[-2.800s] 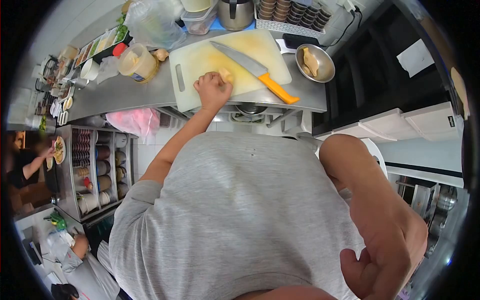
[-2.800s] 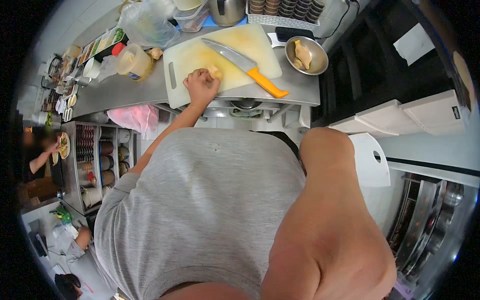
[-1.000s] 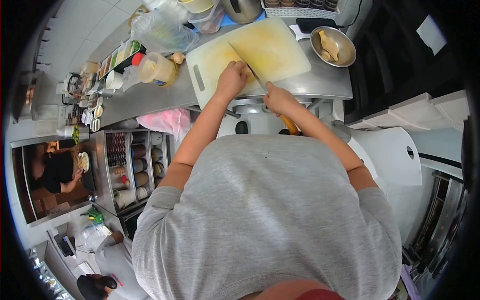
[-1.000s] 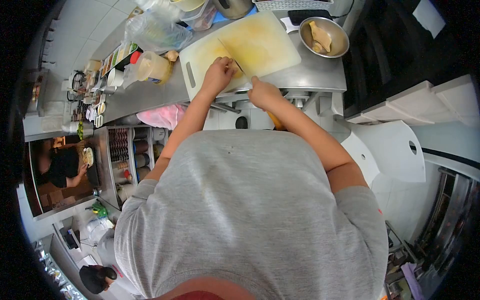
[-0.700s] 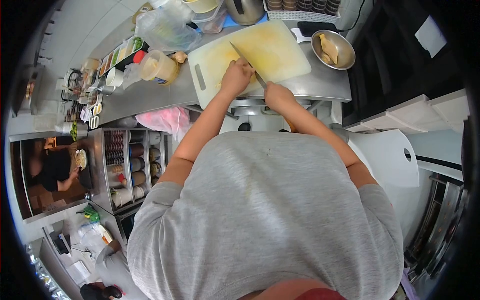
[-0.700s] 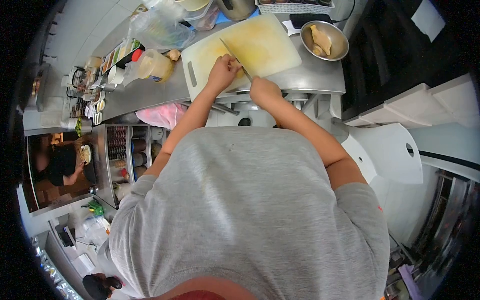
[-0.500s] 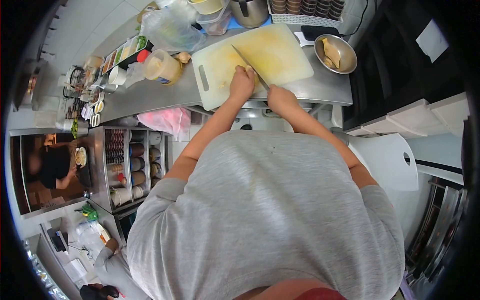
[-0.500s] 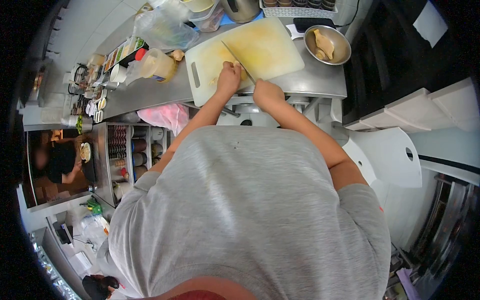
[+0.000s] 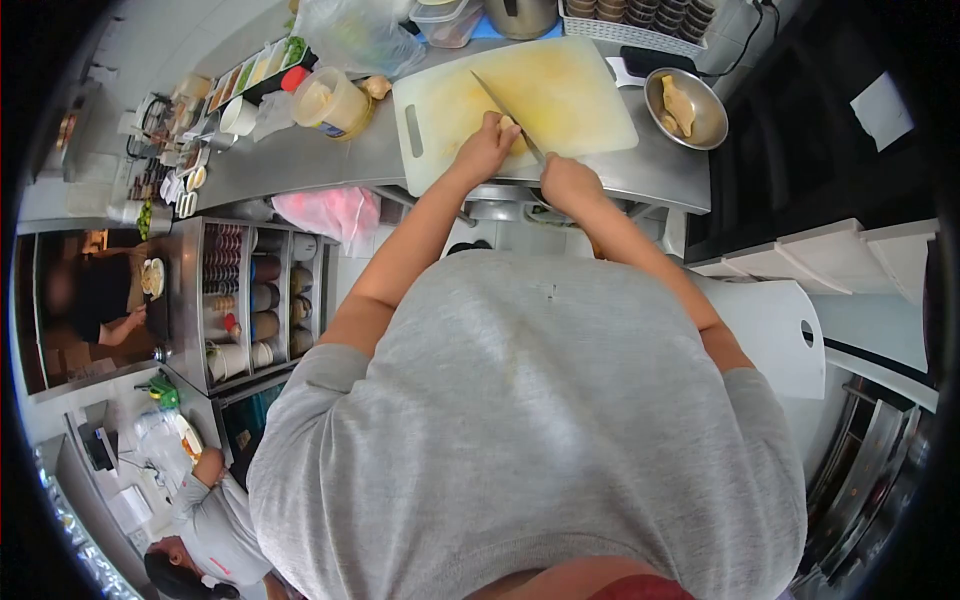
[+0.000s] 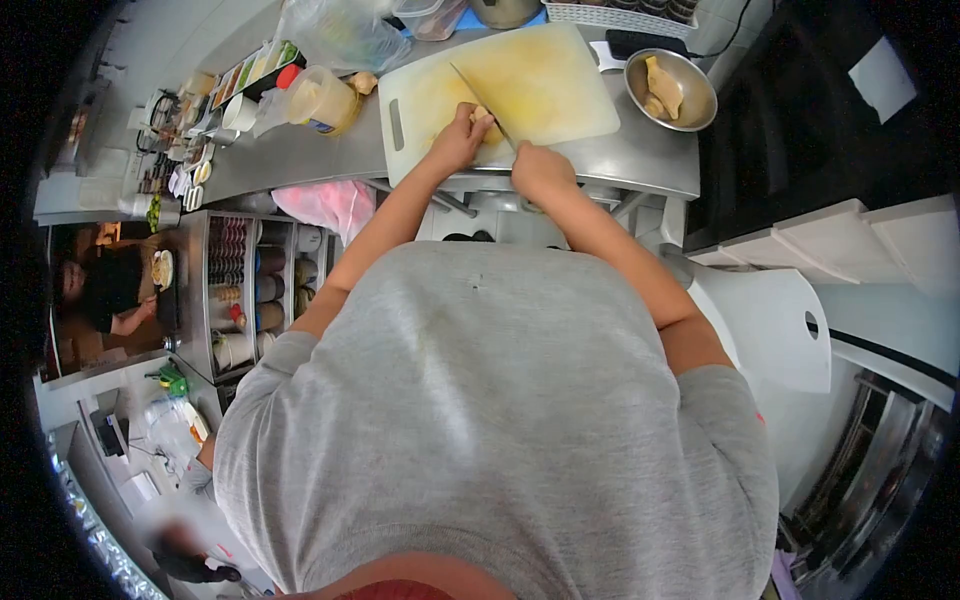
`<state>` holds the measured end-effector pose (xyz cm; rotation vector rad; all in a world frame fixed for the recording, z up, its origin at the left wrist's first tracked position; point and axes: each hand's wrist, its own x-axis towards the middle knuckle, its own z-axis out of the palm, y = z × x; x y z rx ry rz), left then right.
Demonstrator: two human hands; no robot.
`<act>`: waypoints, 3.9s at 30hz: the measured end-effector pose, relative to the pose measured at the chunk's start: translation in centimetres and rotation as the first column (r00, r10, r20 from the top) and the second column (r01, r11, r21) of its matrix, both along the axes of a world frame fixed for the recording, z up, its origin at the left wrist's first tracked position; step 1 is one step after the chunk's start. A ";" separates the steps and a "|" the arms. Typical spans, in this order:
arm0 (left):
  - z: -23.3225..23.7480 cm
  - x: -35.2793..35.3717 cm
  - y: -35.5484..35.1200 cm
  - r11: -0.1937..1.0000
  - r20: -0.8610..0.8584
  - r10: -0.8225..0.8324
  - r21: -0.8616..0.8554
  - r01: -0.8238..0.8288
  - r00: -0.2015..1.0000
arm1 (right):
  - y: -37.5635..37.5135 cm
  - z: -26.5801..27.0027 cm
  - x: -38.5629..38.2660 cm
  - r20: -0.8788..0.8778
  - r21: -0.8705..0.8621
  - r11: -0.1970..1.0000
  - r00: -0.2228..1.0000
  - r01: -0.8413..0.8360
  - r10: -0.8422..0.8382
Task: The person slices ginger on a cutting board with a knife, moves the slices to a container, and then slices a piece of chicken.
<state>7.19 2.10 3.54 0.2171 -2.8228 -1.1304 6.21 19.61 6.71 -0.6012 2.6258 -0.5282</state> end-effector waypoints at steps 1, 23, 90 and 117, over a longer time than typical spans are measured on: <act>0.2 0.2 0.2 1.000 0.007 -0.011 0.014 0.011 1.000 | 0.0 0.1 -0.1 0.005 -0.003 1.000 1.000 0.001 -0.001; 0.2 1.4 1.7 0.983 -0.221 0.168 0.113 -0.146 0.961 | 0.0 -0.1 -0.3 -0.035 -0.019 0.999 0.999 -0.031 0.031; 2.3 1.3 2.7 0.954 -0.212 0.016 -0.289 -0.078 0.977 | 0.3 1.9 -0.2 -0.088 -0.046 0.995 0.992 -0.092 0.087; 2.3 1.8 3.1 0.955 -0.259 0.076 -0.260 -0.145 0.963 | -0.5 1.3 -1.0 0.012 0.074 0.992 0.995 -0.102 0.101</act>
